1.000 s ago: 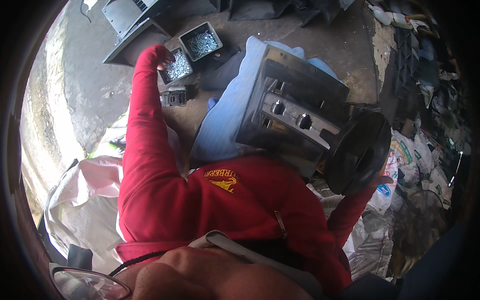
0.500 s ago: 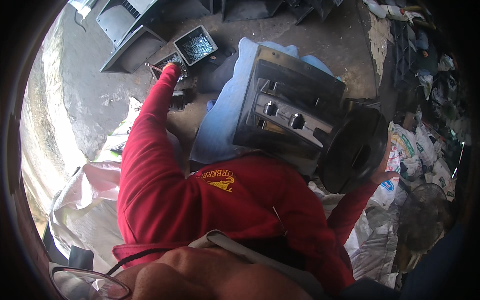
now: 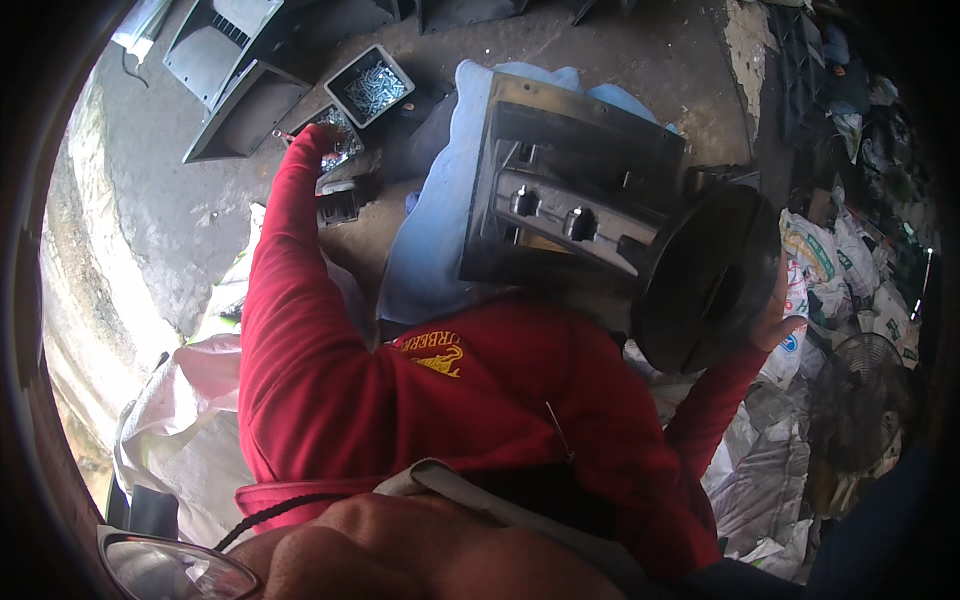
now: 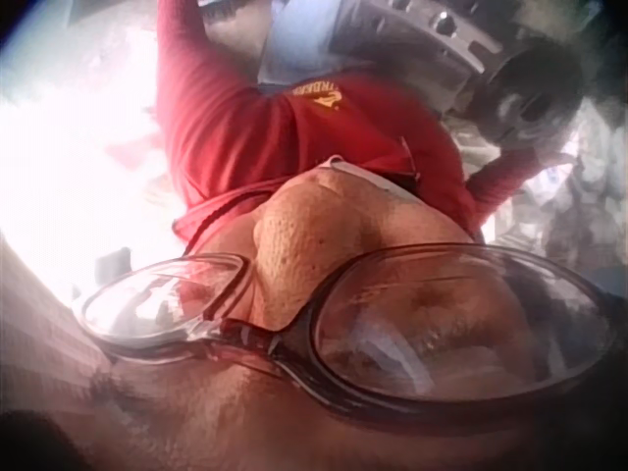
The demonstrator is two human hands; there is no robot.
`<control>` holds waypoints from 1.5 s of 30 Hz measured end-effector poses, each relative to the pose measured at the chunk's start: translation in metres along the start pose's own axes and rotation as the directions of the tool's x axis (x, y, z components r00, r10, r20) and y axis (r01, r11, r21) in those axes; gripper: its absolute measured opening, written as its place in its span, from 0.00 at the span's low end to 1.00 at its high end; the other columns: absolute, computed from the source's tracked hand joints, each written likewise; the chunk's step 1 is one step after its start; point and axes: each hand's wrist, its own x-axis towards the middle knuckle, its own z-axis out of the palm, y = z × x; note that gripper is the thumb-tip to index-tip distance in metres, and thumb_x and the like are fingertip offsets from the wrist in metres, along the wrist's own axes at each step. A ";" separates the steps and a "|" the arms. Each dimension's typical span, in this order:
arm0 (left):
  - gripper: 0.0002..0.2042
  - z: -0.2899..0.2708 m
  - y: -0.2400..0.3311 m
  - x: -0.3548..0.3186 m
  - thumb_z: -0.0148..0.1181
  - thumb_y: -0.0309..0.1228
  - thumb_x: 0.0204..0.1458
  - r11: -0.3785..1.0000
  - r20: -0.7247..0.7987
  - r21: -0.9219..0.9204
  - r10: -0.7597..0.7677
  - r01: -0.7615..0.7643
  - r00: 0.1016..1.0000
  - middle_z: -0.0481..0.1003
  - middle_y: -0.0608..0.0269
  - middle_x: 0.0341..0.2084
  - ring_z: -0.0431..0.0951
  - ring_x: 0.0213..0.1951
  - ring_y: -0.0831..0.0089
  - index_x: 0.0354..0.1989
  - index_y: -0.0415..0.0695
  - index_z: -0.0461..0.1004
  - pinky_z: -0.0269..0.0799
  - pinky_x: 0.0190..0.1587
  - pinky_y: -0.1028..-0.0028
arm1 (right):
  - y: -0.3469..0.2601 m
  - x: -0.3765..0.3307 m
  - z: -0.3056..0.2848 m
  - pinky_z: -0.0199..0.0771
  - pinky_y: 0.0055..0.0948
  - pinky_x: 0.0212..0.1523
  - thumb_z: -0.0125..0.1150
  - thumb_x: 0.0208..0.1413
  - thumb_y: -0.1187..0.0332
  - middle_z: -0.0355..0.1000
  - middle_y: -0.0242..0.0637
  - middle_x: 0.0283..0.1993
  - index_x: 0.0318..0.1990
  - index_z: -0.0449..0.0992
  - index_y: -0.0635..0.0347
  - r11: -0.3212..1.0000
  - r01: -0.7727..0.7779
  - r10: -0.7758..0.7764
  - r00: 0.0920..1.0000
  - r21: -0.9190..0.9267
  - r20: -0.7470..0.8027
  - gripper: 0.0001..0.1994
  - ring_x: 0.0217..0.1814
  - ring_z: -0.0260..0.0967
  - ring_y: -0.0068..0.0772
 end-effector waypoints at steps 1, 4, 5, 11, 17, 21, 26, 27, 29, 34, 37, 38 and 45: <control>0.30 0.010 -0.006 0.003 0.69 0.39 0.46 0.999 -0.067 -0.042 0.006 -0.009 0.998 0.64 0.58 0.63 0.64 0.64 0.62 0.60 0.48 0.69 0.60 0.66 0.68 | -0.004 -0.003 -0.011 0.47 0.43 0.72 0.40 0.56 0.30 0.50 0.54 0.72 0.70 0.47 0.70 0.999 -0.027 0.026 0.999 0.033 0.045 0.50 0.73 0.50 0.48; 0.26 0.090 -0.039 0.011 0.66 0.27 0.48 0.971 -0.333 -0.238 -0.070 -0.012 0.940 0.67 0.65 0.62 0.67 0.62 0.66 0.59 0.52 0.70 0.62 0.64 0.74 | -0.004 0.012 -0.015 0.49 0.42 0.70 0.42 0.60 0.36 0.53 0.55 0.70 0.67 0.52 0.71 0.966 -0.137 0.058 0.942 0.220 0.330 0.44 0.71 0.52 0.48; 0.23 0.088 -0.033 0.015 0.64 0.26 0.50 0.879 -0.349 -0.472 -0.116 -0.068 0.930 0.68 0.65 0.59 0.70 0.59 0.68 0.57 0.50 0.71 0.65 0.60 0.73 | -0.010 -0.002 -0.009 0.50 0.42 0.70 0.42 0.61 0.38 0.54 0.55 0.69 0.66 0.54 0.72 0.948 -0.163 0.047 0.921 0.273 0.388 0.42 0.71 0.53 0.48; 0.12 0.041 0.001 -0.033 0.62 0.30 0.55 -0.420 -0.026 -0.891 -0.328 -0.170 0.944 0.76 0.65 0.40 0.77 0.40 0.69 0.47 0.44 0.75 0.77 0.42 0.69 | -0.010 -0.059 0.041 0.74 0.28 0.32 0.51 0.58 0.42 0.76 0.45 0.29 0.37 0.75 0.67 0.989 -0.084 0.016 0.878 0.121 0.479 0.29 0.29 0.74 0.33; 0.09 0.068 -0.012 -0.084 0.62 0.30 0.56 -0.669 0.086 -0.655 -0.529 -0.353 0.844 0.74 0.66 0.29 0.73 0.28 0.76 0.41 0.40 0.75 0.76 0.30 0.77 | 0.024 -0.051 0.117 0.71 0.44 0.52 0.54 0.57 0.48 0.75 0.58 0.42 0.50 0.71 0.77 0.922 -0.369 0.134 0.590 0.118 0.796 0.32 0.46 0.74 0.52; 0.12 -0.046 0.069 -0.139 0.62 0.29 0.55 -0.561 -0.177 -0.515 -0.671 -0.649 0.720 0.77 0.63 0.33 0.74 0.31 0.75 0.46 0.37 0.75 0.77 0.35 0.75 | 0.060 -0.058 0.161 0.57 0.45 0.66 0.45 0.63 0.48 0.54 0.57 0.68 0.68 0.50 0.72 0.676 -0.720 0.243 0.423 0.160 0.873 0.37 0.72 0.51 0.52; 0.14 -0.127 0.179 -0.244 0.58 0.26 0.57 -0.495 -0.413 -0.307 -0.701 -0.813 0.582 0.78 0.55 0.38 0.75 0.31 0.77 0.51 0.33 0.72 0.79 0.36 0.74 | 0.086 -0.043 0.212 0.56 0.43 0.69 0.35 0.69 0.51 0.48 0.50 0.73 0.71 0.46 0.66 0.373 -0.920 0.367 0.268 0.123 0.891 0.32 0.75 0.47 0.46; 0.14 -0.138 0.208 -0.272 0.58 0.26 0.57 -0.473 -0.431 -0.324 -0.697 -0.819 0.573 0.78 0.55 0.38 0.75 0.31 0.77 0.50 0.33 0.73 0.79 0.35 0.74 | 0.092 -0.040 0.219 0.56 0.43 0.69 0.35 0.69 0.51 0.50 0.49 0.73 0.70 0.47 0.66 0.346 -0.932 0.374 0.242 0.108 0.895 0.32 0.75 0.48 0.46; 0.13 -0.160 0.265 -0.311 0.58 0.26 0.57 -0.441 -0.486 -0.370 -0.658 -0.818 0.575 0.78 0.56 0.38 0.76 0.30 0.77 0.50 0.34 0.73 0.79 0.34 0.76 | 0.098 -0.045 0.228 0.56 0.43 0.69 0.37 0.68 0.50 0.52 0.49 0.72 0.69 0.51 0.65 0.358 -0.923 0.459 0.306 0.141 0.834 0.31 0.74 0.50 0.45; 0.11 -0.186 0.391 -0.364 0.57 0.27 0.58 -0.438 -0.526 -0.647 -0.337 -0.624 0.781 0.78 0.61 0.37 0.74 0.28 0.79 0.48 0.37 0.76 0.75 0.29 0.77 | 0.140 -0.057 0.228 0.63 0.48 0.63 0.46 0.64 0.46 0.70 0.47 0.58 0.60 0.67 0.59 0.092 -0.970 0.155 0.238 0.226 0.959 0.28 0.60 0.67 0.49; 0.10 -0.190 0.437 -0.345 0.57 0.21 0.55 -0.013 -0.613 -0.728 -0.438 -0.686 0.658 0.78 0.63 0.37 0.77 0.34 0.75 0.45 0.40 0.77 0.75 0.37 0.73 | 0.112 -0.069 0.221 0.62 0.47 0.64 0.48 0.63 0.47 0.72 0.41 0.54 0.59 0.68 0.58 0.131 -0.928 0.369 0.372 0.349 0.852 0.27 0.57 0.69 0.43; 0.10 -0.193 0.444 -0.337 0.58 0.21 0.54 0.382 -0.829 -0.544 -0.381 -0.747 0.409 0.78 0.62 0.36 0.78 0.36 0.71 0.44 0.41 0.78 0.75 0.39 0.72 | 0.107 -0.069 0.217 0.58 0.45 0.67 0.49 0.63 0.50 0.69 0.41 0.59 0.61 0.67 0.59 0.121 -0.917 0.354 0.397 0.379 0.847 0.26 0.62 0.65 0.39; 0.12 -0.205 0.471 -0.335 0.62 0.24 0.49 0.874 -0.960 -0.119 0.021 -0.471 0.280 0.78 0.55 0.40 0.79 0.43 0.57 0.43 0.43 0.78 0.73 0.46 0.67 | 0.120 -0.068 0.193 0.52 0.37 0.71 0.49 0.63 0.55 0.64 0.42 0.65 0.58 0.69 0.64 0.064 -0.888 0.214 0.457 0.455 0.863 0.24 0.70 0.57 0.38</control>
